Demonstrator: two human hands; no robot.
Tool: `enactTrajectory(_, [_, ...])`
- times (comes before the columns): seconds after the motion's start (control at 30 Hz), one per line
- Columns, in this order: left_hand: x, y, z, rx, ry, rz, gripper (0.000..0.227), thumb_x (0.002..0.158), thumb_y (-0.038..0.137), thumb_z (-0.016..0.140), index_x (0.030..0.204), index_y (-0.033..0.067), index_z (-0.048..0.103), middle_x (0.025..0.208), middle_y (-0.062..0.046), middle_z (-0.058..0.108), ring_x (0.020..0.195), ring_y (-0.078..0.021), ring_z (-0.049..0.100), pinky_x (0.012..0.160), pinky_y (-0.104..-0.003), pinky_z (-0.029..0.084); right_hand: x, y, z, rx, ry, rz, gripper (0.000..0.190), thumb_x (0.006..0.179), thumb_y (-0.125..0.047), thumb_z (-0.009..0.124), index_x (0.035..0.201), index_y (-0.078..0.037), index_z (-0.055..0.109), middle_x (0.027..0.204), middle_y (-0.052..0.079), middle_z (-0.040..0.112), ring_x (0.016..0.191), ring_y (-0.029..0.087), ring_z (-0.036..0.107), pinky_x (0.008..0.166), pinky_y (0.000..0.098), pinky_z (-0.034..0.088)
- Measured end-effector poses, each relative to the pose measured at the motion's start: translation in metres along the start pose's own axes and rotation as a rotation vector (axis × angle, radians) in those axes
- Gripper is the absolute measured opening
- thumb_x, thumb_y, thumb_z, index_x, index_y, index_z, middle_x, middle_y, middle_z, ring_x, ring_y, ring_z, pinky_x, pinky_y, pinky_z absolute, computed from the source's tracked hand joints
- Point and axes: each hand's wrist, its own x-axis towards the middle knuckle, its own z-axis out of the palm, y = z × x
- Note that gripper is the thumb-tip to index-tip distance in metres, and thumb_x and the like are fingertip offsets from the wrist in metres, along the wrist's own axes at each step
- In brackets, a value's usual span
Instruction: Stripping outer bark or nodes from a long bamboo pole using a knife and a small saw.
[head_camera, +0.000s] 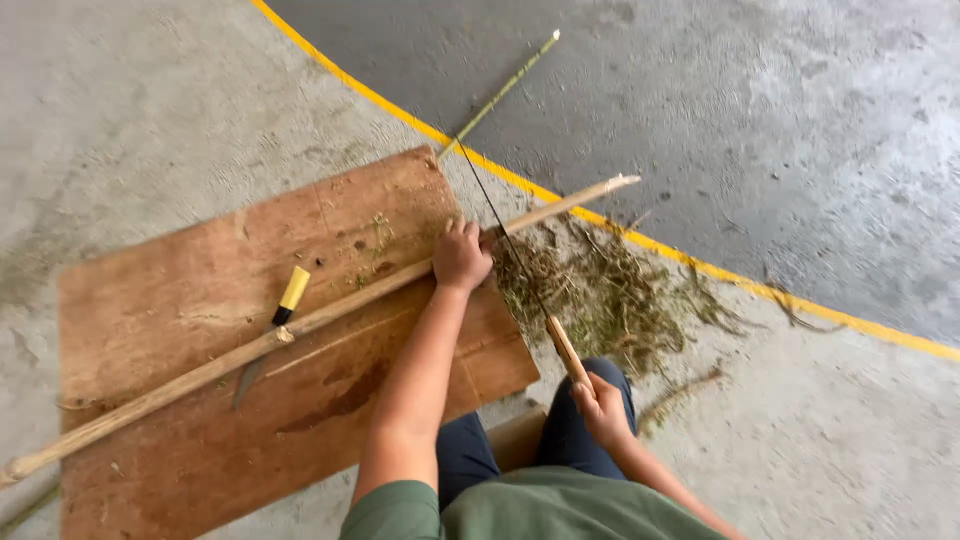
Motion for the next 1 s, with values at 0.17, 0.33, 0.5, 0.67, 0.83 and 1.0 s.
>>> enactTrajectory(0.17, [0.002, 0.01, -0.016, 0.03, 0.096, 0.087, 0.027, 0.086, 0.021, 0.067, 0.102, -0.0009, 0.07, 0.106, -0.02, 0.067, 0.108, -0.0353, 0.059, 0.098, -0.049, 0.046, 0.049, -0.018, 0.012, -0.029, -0.007, -0.012, 0.041, 0.101, -0.038, 0.055, 0.077, -0.004, 0.059, 0.061, -0.001, 0.052, 0.054, 0.009, 0.046, 0.049, 0.028, 0.038])
enactTrajectory(0.33, [-0.005, 0.008, -0.013, 0.001, -0.102, -0.028, 0.019, 0.091, 0.017, 0.066, 0.099, -0.0002, 0.068, 0.115, -0.018, 0.067, 0.118, -0.0349, 0.058, 0.1, -0.048, 0.045, 0.074, -0.042, 0.013, 0.033, -0.083, -0.06, 0.04, 0.103, -0.04, 0.056, 0.082, -0.005, 0.059, 0.065, -0.003, 0.052, 0.056, 0.008, 0.045, 0.051, 0.0279, 0.039])
enactTrajectory(0.5, [0.006, 0.006, -0.003, 0.006, 0.001, 0.025, 0.018, 0.085, 0.011, 0.065, 0.1, 0.0015, 0.069, 0.117, -0.018, 0.068, 0.116, -0.0329, 0.059, 0.105, -0.048, 0.044, 0.008, -0.019, 0.002, -0.091, 0.032, -0.027, 0.044, 0.098, -0.045, 0.056, 0.08, -0.005, 0.064, 0.06, -0.002, 0.055, 0.053, 0.008, 0.05, 0.049, 0.0268, 0.04])
enactTrajectory(0.67, [-0.011, -0.013, 0.029, -0.023, 0.049, 0.063, 0.019, 0.092, 0.017, 0.063, 0.103, 0.0026, 0.07, 0.11, -0.018, 0.067, 0.111, -0.0347, 0.059, 0.1, -0.049, 0.046, 0.053, -0.08, 0.01, -0.095, -0.001, 0.043, 0.046, 0.099, -0.047, 0.054, 0.078, -0.006, 0.062, 0.059, 0.0, 0.055, 0.052, 0.01, 0.05, 0.047, 0.0278, 0.04])
enactTrajectory(0.83, [0.009, 0.004, -0.023, 0.025, 0.084, 0.065, 0.016, 0.085, 0.017, 0.07, 0.091, 0.0032, 0.069, 0.107, -0.016, 0.066, 0.11, -0.0347, 0.059, 0.091, -0.051, 0.047, 0.024, -0.065, 0.003, -0.141, -0.024, -0.031, 0.046, 0.1, -0.046, 0.052, 0.079, -0.007, 0.06, 0.06, 0.0, 0.055, 0.052, 0.013, 0.049, 0.047, 0.0301, 0.042])
enactTrajectory(1.0, [-0.002, 0.004, -0.01, 0.0, 0.046, 0.014, 0.015, 0.079, 0.01, 0.067, 0.092, 0.0035, 0.069, 0.108, -0.016, 0.066, 0.11, -0.0346, 0.059, 0.095, -0.047, 0.047, -0.017, -0.039, -0.014, -0.145, 0.028, 0.065, 0.053, 0.1, -0.047, 0.051, 0.07, -0.005, 0.062, 0.054, 0.0, 0.055, 0.048, 0.012, 0.053, 0.045, 0.0294, 0.043])
